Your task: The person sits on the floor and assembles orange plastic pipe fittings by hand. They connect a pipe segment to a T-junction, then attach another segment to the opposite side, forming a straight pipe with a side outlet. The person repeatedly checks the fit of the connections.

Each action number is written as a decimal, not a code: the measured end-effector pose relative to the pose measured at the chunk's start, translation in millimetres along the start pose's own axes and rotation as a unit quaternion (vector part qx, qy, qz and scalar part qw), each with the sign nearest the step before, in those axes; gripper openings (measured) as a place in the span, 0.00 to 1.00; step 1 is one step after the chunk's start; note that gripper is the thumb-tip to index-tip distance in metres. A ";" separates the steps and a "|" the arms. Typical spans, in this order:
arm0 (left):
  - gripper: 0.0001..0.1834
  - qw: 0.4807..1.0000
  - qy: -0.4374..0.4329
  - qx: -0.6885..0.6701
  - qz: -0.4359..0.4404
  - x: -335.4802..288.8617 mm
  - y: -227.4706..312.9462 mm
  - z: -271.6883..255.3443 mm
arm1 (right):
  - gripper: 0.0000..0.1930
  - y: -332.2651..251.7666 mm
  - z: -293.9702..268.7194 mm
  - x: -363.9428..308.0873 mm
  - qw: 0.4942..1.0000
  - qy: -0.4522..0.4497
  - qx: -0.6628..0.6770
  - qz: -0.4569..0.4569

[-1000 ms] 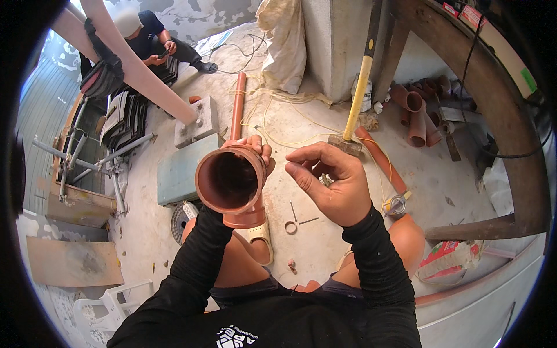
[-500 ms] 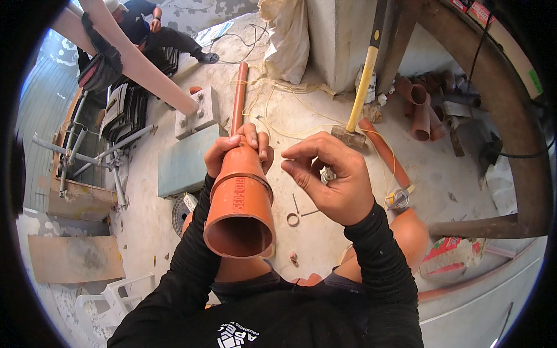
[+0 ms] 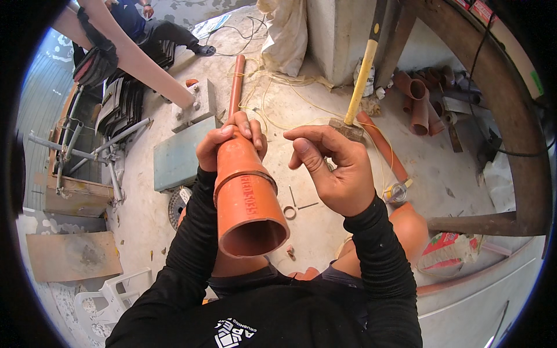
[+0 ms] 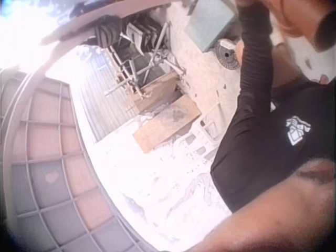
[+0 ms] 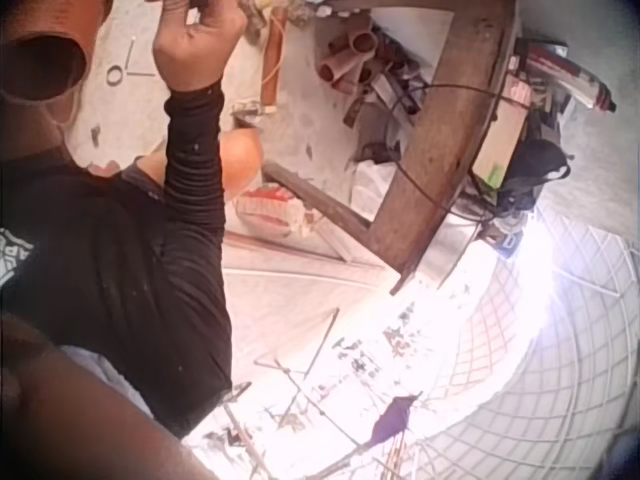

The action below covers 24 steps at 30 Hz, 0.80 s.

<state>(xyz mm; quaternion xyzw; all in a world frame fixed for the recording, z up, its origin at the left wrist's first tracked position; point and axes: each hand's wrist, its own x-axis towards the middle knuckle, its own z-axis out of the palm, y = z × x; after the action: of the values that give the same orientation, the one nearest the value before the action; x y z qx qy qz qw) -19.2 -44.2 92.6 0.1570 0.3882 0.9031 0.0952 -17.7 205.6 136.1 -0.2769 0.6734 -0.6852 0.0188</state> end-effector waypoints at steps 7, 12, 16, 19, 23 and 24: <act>0.18 0.962 0.241 0.124 0.011 -0.5 3.0 -11.5 | 0.20 43.0 -3.8 12.4 0.982 0.136 0.118 0.061; 0.14 0.909 0.376 0.173 0.050 5.0 -14.9 -22.4 | 0.22 79.0 23.2 5.2 0.981 0.151 -0.057 0.104; 0.17 0.895 0.403 0.188 0.046 6.0 -17.2 -14.4 | 0.35 80.4 38.1 -2.1 0.975 0.080 -0.207 -0.019; 0.17 0.897 0.400 0.177 0.062 4.8 -16.1 -1.3 | 0.41 85.8 42.7 -1.1 0.930 0.070 -0.345 -0.104; 0.22 0.893 0.336 0.298 -0.040 1.3 -29.1 8.8 | 0.39 126.5 56.4 -5.7 0.946 0.071 -0.317 0.012; 0.31 0.858 0.325 0.396 -0.031 3.1 -34.8 8.4 | 0.37 143.3 59.9 -9.7 0.946 0.073 -0.315 0.032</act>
<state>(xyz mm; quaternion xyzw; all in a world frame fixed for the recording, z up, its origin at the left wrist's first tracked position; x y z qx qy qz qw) -17.3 -13.9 73.2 -0.1333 0.7267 0.6693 -0.0786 -35.0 141.5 -4.7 -0.1963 0.8631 -0.4552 -0.0961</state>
